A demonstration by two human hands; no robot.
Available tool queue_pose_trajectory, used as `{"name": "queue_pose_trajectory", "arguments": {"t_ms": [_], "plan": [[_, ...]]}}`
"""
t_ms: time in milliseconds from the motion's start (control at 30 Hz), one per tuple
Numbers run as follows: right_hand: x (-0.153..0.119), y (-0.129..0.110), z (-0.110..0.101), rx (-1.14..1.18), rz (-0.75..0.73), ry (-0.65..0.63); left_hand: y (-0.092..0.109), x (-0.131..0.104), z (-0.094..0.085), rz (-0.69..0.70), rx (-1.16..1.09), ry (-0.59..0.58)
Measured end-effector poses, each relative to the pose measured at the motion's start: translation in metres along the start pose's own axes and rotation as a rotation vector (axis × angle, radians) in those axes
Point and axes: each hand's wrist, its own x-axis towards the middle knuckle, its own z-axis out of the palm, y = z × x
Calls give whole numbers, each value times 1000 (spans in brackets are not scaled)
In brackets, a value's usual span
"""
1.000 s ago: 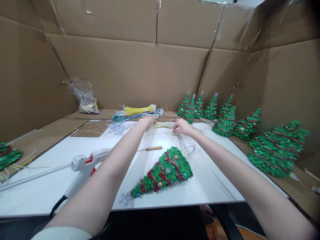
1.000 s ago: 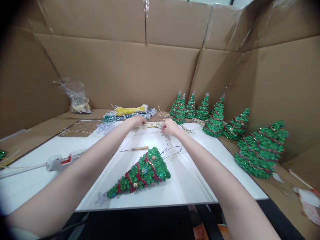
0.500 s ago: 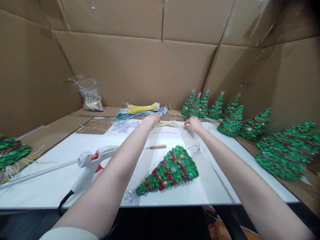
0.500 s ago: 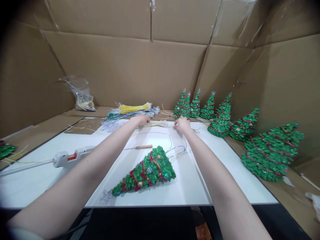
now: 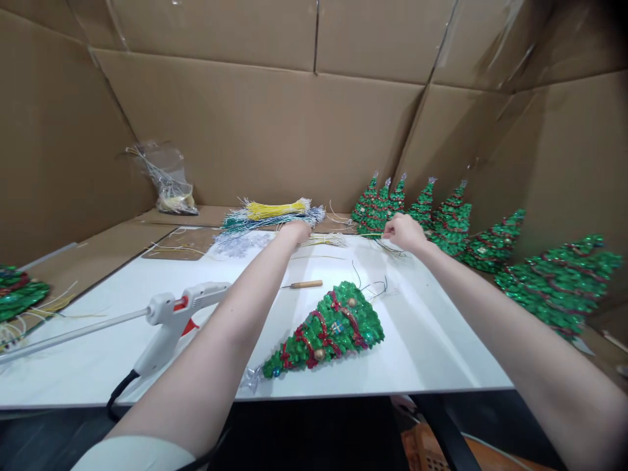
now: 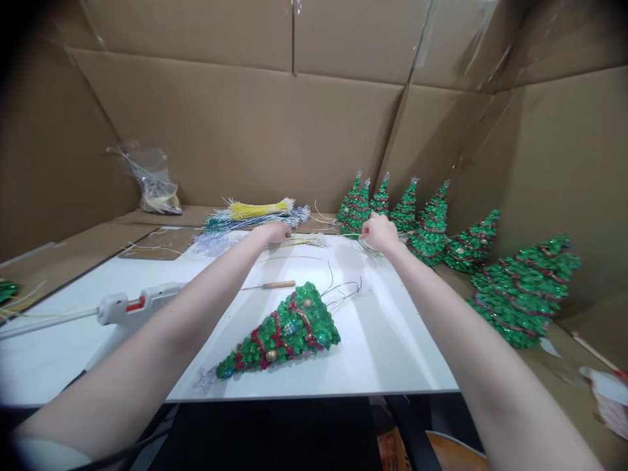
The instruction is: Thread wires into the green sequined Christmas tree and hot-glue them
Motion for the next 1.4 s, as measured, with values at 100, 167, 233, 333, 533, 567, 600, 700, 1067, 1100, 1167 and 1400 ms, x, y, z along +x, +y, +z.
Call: {"name": "queue_pose_trajectory", "arguments": {"t_ms": [100, 167, 233, 333, 533, 567, 600, 700, 1067, 1100, 1167, 1400], "plan": [[-6, 24, -19, 0, 42, 47, 1, -1, -1, -52, 18, -19], [-9, 37, -29, 15, 49, 76, 2, -2, -1, -68, 22, -29], [-10, 44, -34, 78, -4, 105, 3, -2, -3, -75, 22, -38], [-12, 37, -34, 205, -115, 92, 3, -1, -4, -79, 17, -43], [-9, -13, -11, 288, -200, -9, 1, -4, -5, -55, 12, -53], [-8, -23, -6, 296, -220, -29, 0, -4, -5, -52, 12, -55], [-6, -33, 0, 301, -238, -48, 0, -4, -5, -49, 11, -57], [0, -63, 13, 317, -305, -126, 0, -4, -5, -46, 10, -61], [25, -99, 28, 218, -135, -152, 0, 1, -1, -63, 3, -54], [27, -99, 30, 201, -104, -149, 0, 1, -1, -66, 3, -54], [29, -99, 35, 174, -60, -157, 0, 1, -1, -72, 3, -53], [31, -103, 47, 150, 12, -148, 1, 1, -2, -72, 15, -60]]}}
